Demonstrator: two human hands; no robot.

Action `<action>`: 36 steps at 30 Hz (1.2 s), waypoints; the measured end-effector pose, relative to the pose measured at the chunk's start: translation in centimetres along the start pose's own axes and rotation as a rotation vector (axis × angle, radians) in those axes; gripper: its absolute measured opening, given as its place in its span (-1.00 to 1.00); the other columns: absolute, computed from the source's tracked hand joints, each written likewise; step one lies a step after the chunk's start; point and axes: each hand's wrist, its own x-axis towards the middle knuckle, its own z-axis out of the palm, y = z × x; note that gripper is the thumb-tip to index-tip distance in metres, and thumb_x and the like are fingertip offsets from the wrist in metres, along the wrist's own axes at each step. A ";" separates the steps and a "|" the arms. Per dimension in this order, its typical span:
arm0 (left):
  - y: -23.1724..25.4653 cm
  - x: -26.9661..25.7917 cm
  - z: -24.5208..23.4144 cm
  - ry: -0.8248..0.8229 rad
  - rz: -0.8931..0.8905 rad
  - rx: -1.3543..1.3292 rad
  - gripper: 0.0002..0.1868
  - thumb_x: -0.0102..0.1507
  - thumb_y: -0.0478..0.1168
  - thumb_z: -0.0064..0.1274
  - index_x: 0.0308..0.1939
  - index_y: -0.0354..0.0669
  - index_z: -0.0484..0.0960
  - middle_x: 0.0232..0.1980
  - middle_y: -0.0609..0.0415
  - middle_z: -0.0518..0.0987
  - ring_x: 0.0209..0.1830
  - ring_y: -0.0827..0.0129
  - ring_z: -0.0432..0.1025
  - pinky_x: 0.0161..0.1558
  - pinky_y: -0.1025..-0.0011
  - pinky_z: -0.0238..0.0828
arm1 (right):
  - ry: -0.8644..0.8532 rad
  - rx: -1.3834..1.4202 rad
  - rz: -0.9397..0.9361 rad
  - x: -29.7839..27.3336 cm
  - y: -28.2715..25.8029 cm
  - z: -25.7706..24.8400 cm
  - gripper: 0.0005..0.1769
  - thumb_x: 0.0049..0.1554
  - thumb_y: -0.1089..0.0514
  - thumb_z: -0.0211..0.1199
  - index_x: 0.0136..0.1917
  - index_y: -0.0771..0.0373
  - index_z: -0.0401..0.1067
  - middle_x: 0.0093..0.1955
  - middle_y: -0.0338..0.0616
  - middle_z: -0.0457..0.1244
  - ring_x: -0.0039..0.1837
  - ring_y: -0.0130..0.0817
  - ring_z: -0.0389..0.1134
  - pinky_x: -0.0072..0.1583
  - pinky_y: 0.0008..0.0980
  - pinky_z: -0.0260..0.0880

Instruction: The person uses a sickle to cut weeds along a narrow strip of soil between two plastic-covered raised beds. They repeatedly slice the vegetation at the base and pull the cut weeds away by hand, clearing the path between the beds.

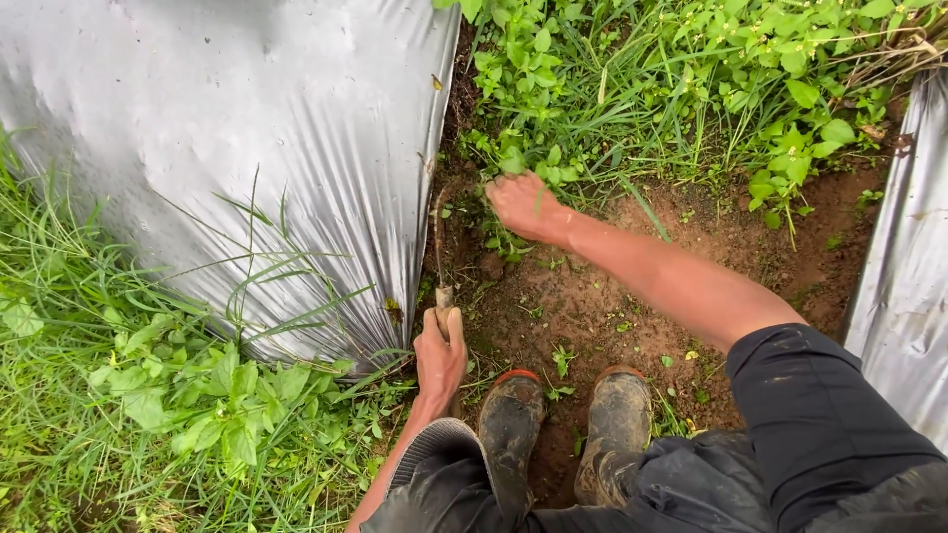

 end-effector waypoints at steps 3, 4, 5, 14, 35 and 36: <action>-0.8 0.9 1.6 -0.003 -0.017 0.068 -0.51 0.52 -0.01 -0.25 0.00 -0.52 0.47 -0.54 -0.30 0.48 -0.62 0.08 0.44 -0.56 0.20 0.23 | 0.102 -0.147 -0.142 -2.0 0.5 -4.0 -0.75 0.29 0.07 0.06 0.06 0.26 0.45 -0.09 0.02 0.40 0.04 -0.10 0.49 0.16 -0.10 0.43; 0.6 1.1 1.1 -0.003 -0.022 0.070 -0.51 0.52 -0.01 -0.25 0.00 -0.52 0.47 -0.54 -0.30 0.48 -0.62 0.08 0.44 -0.56 0.20 0.23 | 0.099 -0.143 -0.144 -2.3 -0.1 -4.4 -0.75 0.29 0.07 0.06 0.06 0.26 0.45 -0.09 0.02 0.40 0.04 -0.10 0.49 0.16 -0.10 0.43; 1.9 1.3 0.6 -0.038 -0.045 0.130 -0.49 0.51 0.04 -0.27 -0.01 -0.45 0.48 -0.49 -0.26 0.54 -0.56 0.09 0.50 -0.53 0.19 0.40 | 0.109 -0.130 -0.133 -2.7 -0.7 -4.8 -0.75 0.29 0.06 0.06 0.05 0.24 0.44 -0.10 0.00 0.40 -0.01 -0.14 0.50 0.17 -0.11 0.40; 4.4 -2.2 -1.1 -0.105 -0.231 0.190 -0.48 0.50 0.10 -0.34 -0.04 -0.34 0.50 -0.40 -0.30 0.62 -0.46 0.01 0.59 -0.44 0.16 0.55 | -0.027 -0.304 -0.203 -2.7 1.0 -1.6 -0.67 0.33 0.09 -0.18 0.06 0.21 0.40 -0.09 -0.03 0.39 -0.01 -0.21 0.41 0.25 -0.14 0.22; 1.6 1.8 0.8 -0.108 0.032 0.005 -0.70 0.49 -0.04 -0.24 -0.11 -0.21 0.40 -0.48 -0.02 0.48 -0.55 0.33 0.34 -0.48 0.29 0.36 | 0.059 -0.327 0.092 -0.5 0.9 0.1 -0.61 0.40 0.07 -0.16 0.35 0.26 0.31 0.04 -0.07 0.34 0.04 -0.25 0.41 0.26 -0.17 0.29; 2.2 2.7 1.0 -0.105 0.045 0.018 -0.67 0.50 -0.02 -0.25 -0.13 -0.22 0.40 -0.48 0.02 0.46 -0.55 0.35 0.32 -0.47 0.31 0.36 | 0.230 -0.319 0.034 0.0 2.3 2.0 -0.59 0.42 -0.01 -0.18 0.16 0.19 0.46 -0.23 -0.22 0.34 -0.16 -0.36 0.38 0.08 -0.28 0.39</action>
